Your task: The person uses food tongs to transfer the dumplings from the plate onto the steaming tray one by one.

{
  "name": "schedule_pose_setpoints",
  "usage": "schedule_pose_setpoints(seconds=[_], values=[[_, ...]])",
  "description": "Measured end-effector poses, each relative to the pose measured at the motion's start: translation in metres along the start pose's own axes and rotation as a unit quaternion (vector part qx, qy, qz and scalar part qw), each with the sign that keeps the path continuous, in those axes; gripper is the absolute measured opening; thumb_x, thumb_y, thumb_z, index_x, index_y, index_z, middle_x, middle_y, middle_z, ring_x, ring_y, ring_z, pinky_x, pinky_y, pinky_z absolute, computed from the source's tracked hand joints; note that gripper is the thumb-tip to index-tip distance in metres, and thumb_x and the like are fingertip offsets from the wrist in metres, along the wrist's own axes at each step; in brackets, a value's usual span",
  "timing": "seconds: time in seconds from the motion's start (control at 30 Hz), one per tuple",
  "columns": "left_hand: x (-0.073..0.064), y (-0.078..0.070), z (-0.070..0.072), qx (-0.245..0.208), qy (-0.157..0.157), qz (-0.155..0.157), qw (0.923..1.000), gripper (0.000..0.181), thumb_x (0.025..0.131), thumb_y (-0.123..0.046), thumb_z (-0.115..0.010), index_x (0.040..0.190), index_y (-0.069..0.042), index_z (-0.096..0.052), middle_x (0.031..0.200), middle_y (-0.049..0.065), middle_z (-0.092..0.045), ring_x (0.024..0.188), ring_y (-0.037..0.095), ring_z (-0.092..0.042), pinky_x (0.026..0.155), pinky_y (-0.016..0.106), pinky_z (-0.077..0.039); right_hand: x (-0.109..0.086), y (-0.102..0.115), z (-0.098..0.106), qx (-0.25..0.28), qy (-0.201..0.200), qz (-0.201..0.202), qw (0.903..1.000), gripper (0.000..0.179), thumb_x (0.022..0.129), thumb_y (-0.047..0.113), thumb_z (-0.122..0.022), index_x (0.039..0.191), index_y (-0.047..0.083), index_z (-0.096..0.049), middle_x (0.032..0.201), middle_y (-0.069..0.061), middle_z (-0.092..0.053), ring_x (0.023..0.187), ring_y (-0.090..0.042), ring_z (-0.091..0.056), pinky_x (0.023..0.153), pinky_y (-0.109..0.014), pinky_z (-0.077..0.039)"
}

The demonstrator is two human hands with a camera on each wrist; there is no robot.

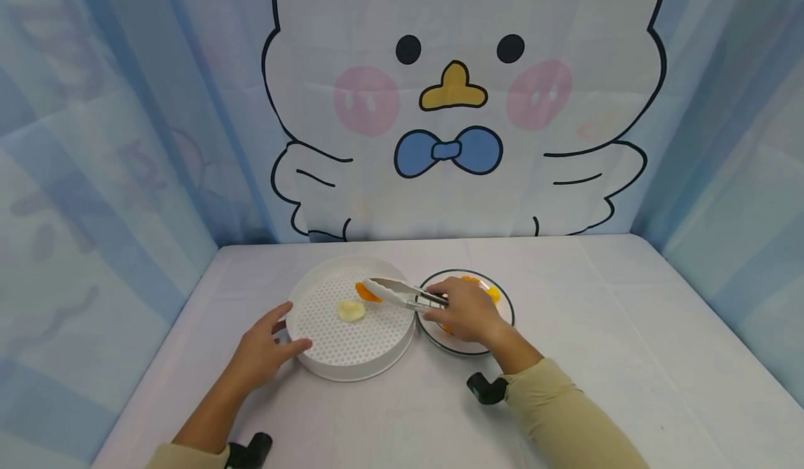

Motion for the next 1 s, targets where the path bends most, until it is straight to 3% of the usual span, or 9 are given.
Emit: schedule_pose_setpoints(seconds=[0.67, 1.0], values=[[0.001, 0.002, 0.0, -0.004, 0.003, 0.001, 1.0, 0.089, 0.086, -0.034, -0.074, 0.155, -0.009, -0.023, 0.154, 0.027, -0.031, 0.139, 0.048, -0.036, 0.103, 0.057, -0.045, 0.006, 0.006, -0.012, 0.003, 0.015, -0.037, 0.9992, 0.051, 0.084, 0.039, -0.074, 0.129, 0.016, -0.065, 0.128, -0.004, -0.064, 0.105, -0.02, -0.061, 0.09, -0.042, -0.053], [0.003, 0.004, -0.001, -0.002, 0.002, 0.005, 1.0, 0.089, 0.087, -0.033, -0.074, 0.155, -0.009, -0.023, 0.155, 0.027, -0.031, 0.139, 0.047, -0.035, 0.104, 0.057, -0.045, -0.007, -0.007, 0.007, 0.012, -0.014, -0.023, 0.9996, 0.054, 0.082, 0.038, -0.075, 0.129, 0.014, -0.064, 0.121, -0.004, -0.066, 0.096, -0.018, -0.06, 0.082, -0.038, -0.052]])
Point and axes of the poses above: each hand's wrist, its own x-axis towards the middle knuckle, its own z-axis out of the back of the hand, y = z × x, the point moved 4 cm from there along x, towards the middle knuckle
